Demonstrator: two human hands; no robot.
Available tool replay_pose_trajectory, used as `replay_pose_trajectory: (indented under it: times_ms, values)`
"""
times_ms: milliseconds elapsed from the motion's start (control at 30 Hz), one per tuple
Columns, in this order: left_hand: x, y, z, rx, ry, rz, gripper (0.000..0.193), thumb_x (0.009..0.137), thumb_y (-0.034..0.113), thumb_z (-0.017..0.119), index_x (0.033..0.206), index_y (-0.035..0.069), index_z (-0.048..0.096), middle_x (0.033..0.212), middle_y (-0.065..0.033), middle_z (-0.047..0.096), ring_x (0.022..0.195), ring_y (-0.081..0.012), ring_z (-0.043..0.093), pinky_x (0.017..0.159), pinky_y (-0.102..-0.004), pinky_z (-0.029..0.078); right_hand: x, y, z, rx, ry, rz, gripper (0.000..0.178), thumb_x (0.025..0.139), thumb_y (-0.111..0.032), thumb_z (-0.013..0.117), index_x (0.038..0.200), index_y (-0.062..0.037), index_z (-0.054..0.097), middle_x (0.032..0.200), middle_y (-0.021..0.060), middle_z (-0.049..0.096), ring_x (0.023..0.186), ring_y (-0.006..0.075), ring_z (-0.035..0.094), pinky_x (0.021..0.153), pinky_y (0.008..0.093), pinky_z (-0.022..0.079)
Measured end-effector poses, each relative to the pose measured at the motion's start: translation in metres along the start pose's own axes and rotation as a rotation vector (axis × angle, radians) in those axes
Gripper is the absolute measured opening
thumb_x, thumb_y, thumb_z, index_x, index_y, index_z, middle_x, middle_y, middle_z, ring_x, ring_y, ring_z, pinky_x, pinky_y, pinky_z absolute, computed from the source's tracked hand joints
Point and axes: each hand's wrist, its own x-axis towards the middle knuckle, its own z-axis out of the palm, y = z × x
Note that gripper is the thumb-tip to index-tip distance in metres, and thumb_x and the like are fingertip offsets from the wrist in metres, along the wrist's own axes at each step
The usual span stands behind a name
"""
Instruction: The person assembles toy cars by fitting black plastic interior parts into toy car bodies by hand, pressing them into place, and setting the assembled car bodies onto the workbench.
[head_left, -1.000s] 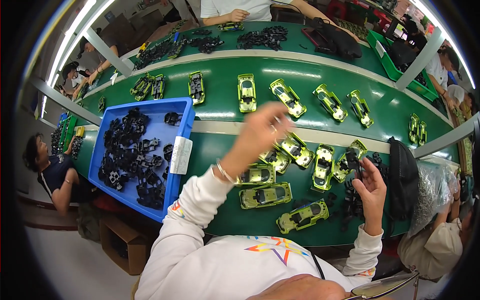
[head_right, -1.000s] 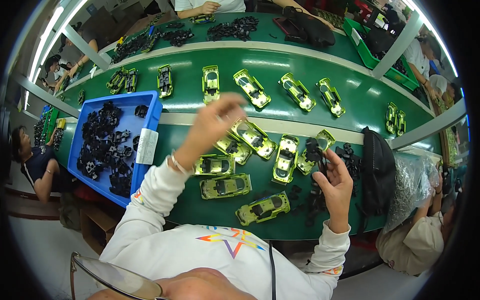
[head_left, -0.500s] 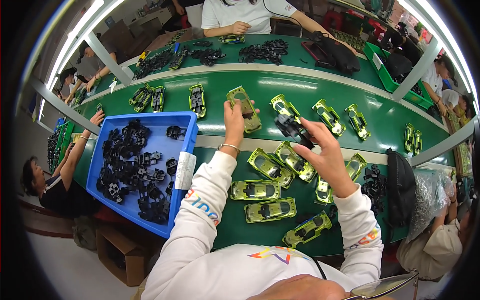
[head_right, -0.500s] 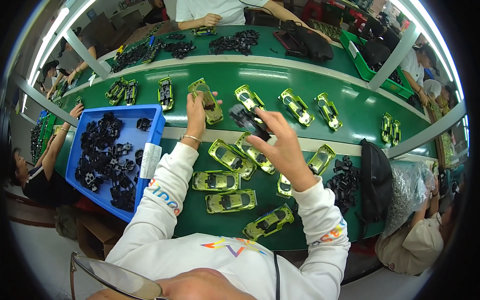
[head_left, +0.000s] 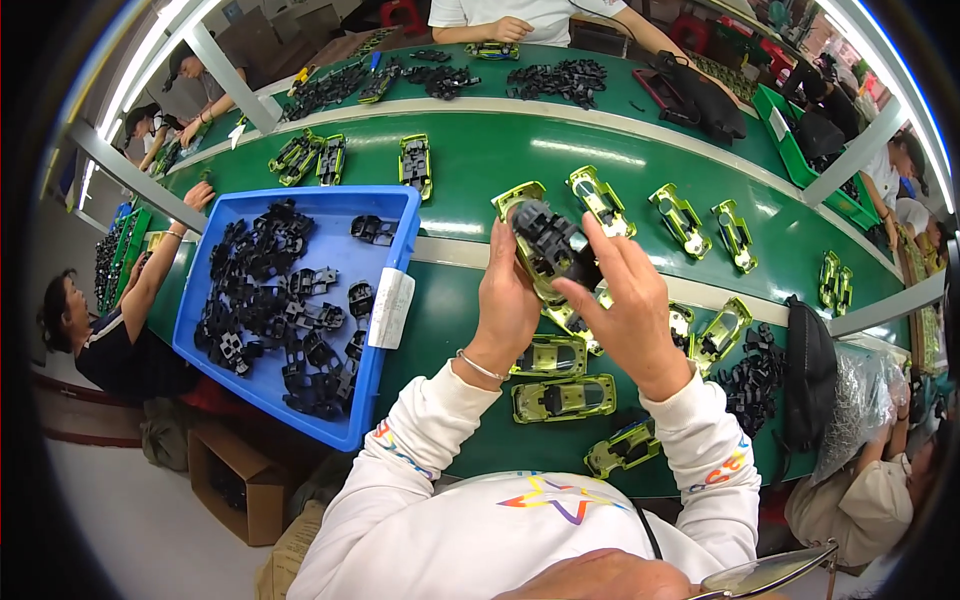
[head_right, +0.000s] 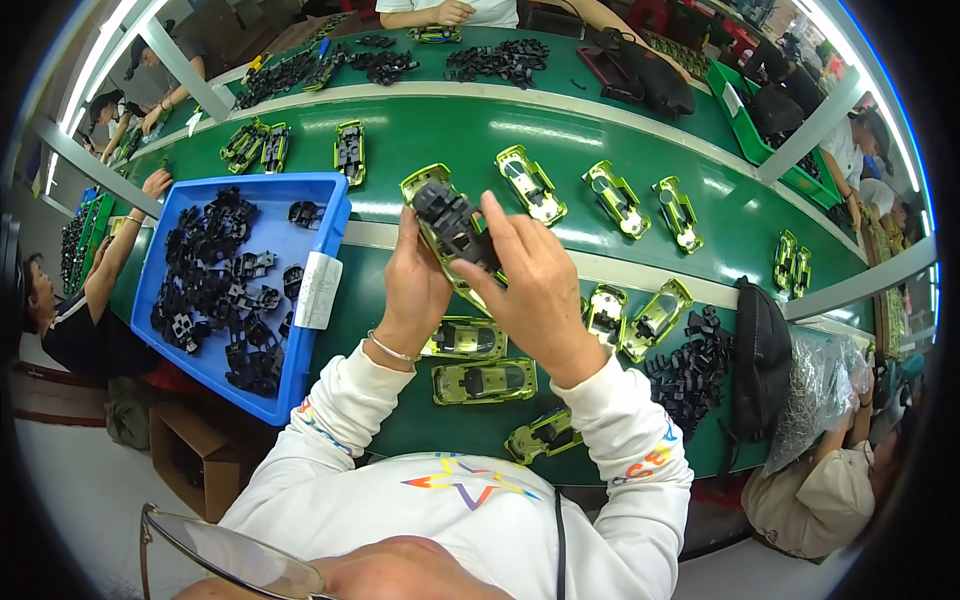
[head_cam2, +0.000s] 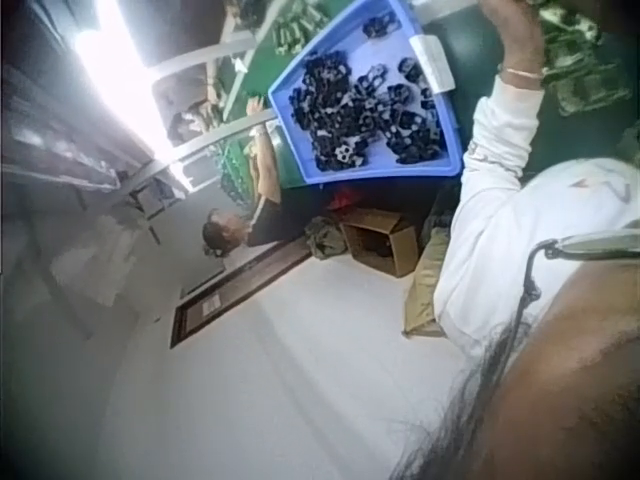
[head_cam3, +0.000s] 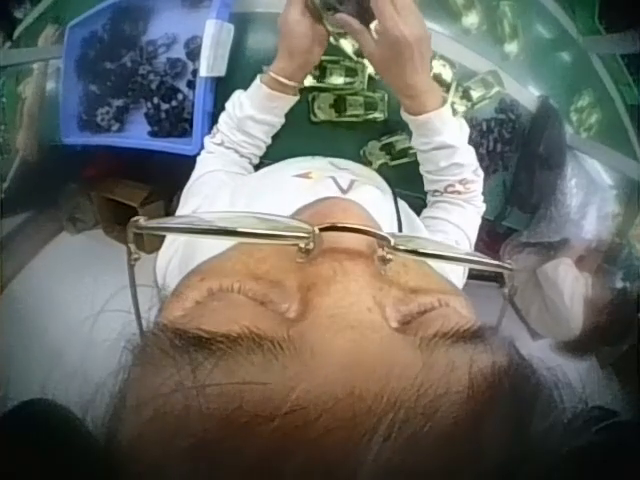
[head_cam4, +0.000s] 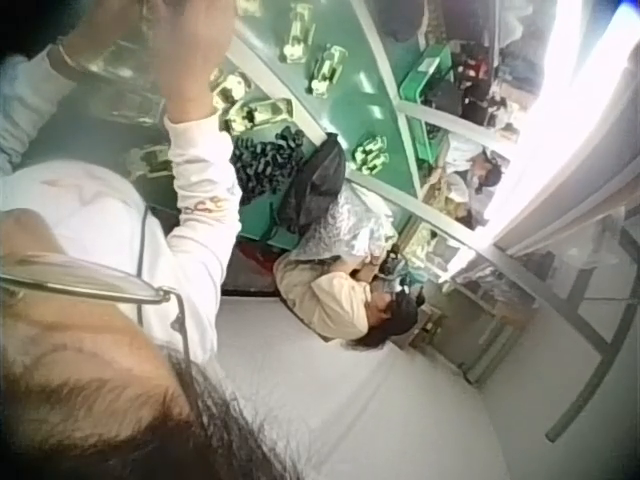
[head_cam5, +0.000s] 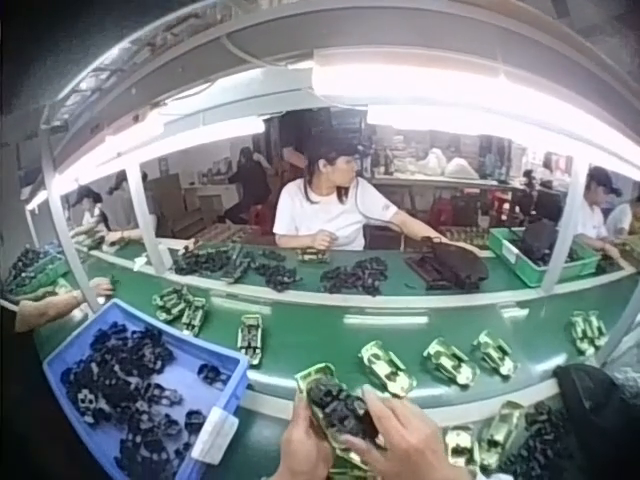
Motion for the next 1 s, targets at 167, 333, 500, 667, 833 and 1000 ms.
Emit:
replay_pose_trajectory:
  times_ms: [167, 333, 500, 667, 833, 1000]
  values:
    - [-0.013, -0.009, -0.005, 0.038, 0.019, 0.07, 0.05, 0.11, 0.04, 0.022, 0.137, 0.005, 0.046, 0.124, -0.0115, 0.061, 0.117, -0.023, 0.059, 0.104, -0.0418, 0.048, -0.01, -0.003, 0.017, -0.101, -0.021, -0.003, 0.065, 0.082, -0.028, 0.079, 0.136, -0.0002, 0.056, 0.096, 0.0127, 0.063, 0.081, 0.0284, 0.059, 0.07, 0.039, 0.048]
    - [-0.018, -0.006, -0.001, 0.021, -0.013, 0.087, 0.049, 0.11, 0.04, 0.026, 0.133, 0.004, 0.049, 0.125, -0.0114, 0.062, 0.115, -0.0232, 0.06, 0.103, -0.0409, 0.047, -0.009, -0.008, 0.021, -0.138, -0.026, 0.02, 0.065, 0.082, -0.029, 0.079, 0.137, -0.0022, 0.056, 0.094, 0.0112, 0.063, 0.076, 0.026, 0.057, 0.069, 0.0368, 0.046]
    - [-0.017, -0.004, 0.0, 0.058, -0.006, 0.09, 0.048, 0.11, 0.041, 0.026, 0.133, 0.005, 0.049, 0.124, -0.0113, 0.062, 0.114, -0.0233, 0.061, 0.101, -0.0403, 0.048, -0.003, -0.011, 0.014, -0.209, -0.074, -0.007, 0.064, 0.082, -0.031, 0.078, 0.135, -0.002, 0.057, 0.089, 0.0088, 0.061, 0.073, 0.0236, 0.056, 0.066, 0.0356, 0.042]
    - [-0.018, -0.003, -0.002, 0.085, 0.041, 0.052, 0.049, 0.11, 0.041, 0.026, 0.133, 0.005, 0.05, 0.124, -0.0105, 0.062, 0.113, -0.022, 0.062, 0.099, -0.0386, 0.05, 0.008, -0.011, 0.003, -0.327, -0.273, -0.056, 0.061, 0.083, -0.035, 0.075, 0.127, 0.002, 0.058, 0.081, 0.0074, 0.056, 0.073, 0.0227, 0.057, 0.066, 0.0358, 0.041]
    - [-0.017, 0.001, -0.001, 0.083, -0.044, 0.012, 0.047, 0.11, 0.04, 0.025, 0.136, 0.007, 0.045, 0.126, -0.0114, 0.061, 0.116, -0.0224, 0.061, 0.101, -0.0377, 0.049, 0.009, -0.014, 0.003, -0.362, -0.236, -0.088, 0.062, 0.082, -0.035, 0.076, 0.129, 0.001, 0.057, 0.083, 0.0073, 0.055, 0.074, 0.0225, 0.057, 0.068, 0.0357, 0.04]
    - [-0.016, -0.005, 0.002, 0.081, -0.024, 0.026, 0.054, 0.11, 0.041, 0.02, 0.14, 0.003, 0.046, 0.136, -0.0124, 0.057, 0.123, -0.0237, 0.057, 0.106, -0.0375, 0.045, 0.008, -0.017, -0.003, -0.4, -0.252, -0.098, 0.057, 0.087, -0.032, 0.07, 0.129, 0.0043, 0.057, 0.083, 0.0079, 0.054, 0.074, 0.0208, 0.056, 0.071, 0.0342, 0.042]
